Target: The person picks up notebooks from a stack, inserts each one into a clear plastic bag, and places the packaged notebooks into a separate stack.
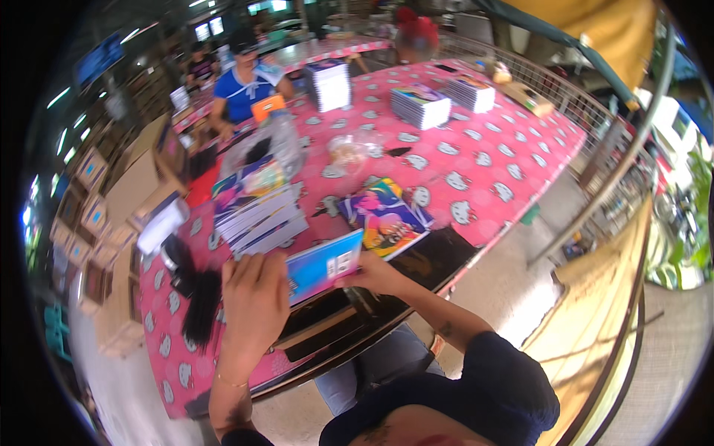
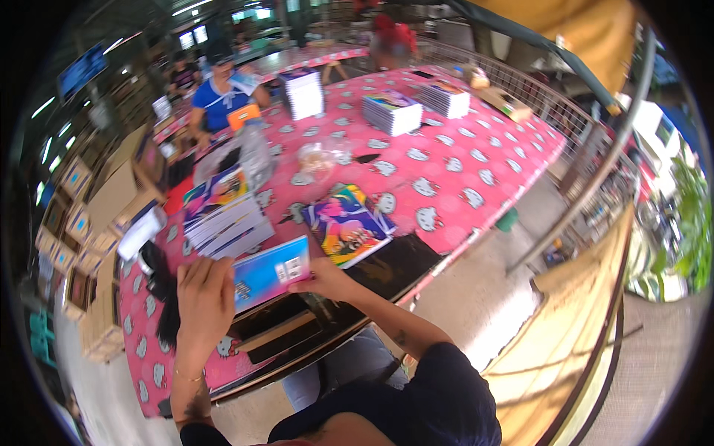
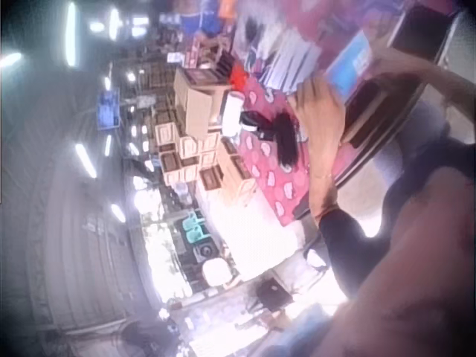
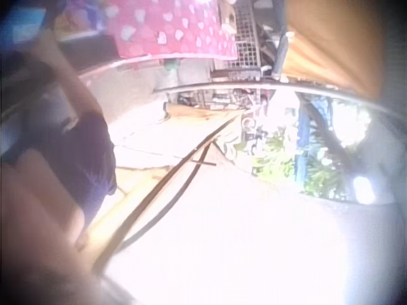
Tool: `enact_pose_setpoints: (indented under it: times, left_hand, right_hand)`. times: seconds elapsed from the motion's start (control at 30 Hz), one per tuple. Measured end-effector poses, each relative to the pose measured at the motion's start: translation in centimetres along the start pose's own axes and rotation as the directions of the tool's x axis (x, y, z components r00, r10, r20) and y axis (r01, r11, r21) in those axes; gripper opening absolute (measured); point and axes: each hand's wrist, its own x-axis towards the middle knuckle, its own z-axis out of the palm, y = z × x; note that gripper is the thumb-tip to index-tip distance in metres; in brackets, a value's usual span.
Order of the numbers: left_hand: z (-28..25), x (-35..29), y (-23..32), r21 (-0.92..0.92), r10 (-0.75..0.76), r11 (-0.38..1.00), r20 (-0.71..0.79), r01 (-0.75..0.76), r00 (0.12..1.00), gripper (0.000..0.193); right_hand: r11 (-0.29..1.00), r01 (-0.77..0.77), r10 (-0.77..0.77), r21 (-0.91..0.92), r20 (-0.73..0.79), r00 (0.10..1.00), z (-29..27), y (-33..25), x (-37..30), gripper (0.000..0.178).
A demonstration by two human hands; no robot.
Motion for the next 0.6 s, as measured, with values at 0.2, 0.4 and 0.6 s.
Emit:
enact_pose_setpoints:
  times: [0.2, 0.4, 0.6]
  left_hand:
    - [2.5, -4.0, -1.5, 0.109, -0.013, 0.994, -0.036, 0.017, 0.999, 0.022]
    - [9.4, -14.2, -1.8, -0.064, -0.459, 0.880, -0.372, 0.471, 0.807, 0.051]
    - [14.2, -18.9, -10.7, -0.421, -0.818, 0.547, -0.084, 0.724, 0.569, 0.041]
  right_hand:
    - [0.969, 0.043, -0.029, 0.245, -0.058, 0.998, 1.5, -0.9, -1.1, 0.058]
    - [0.937, 0.079, 0.009, 0.339, -0.251, 0.968, 6.1, -1.4, -2.1, 0.061]
    - [0.987, 0.047, -0.029, 0.153, -0.116, 0.993, 4.3, 1.8, -1.1, 0.044]
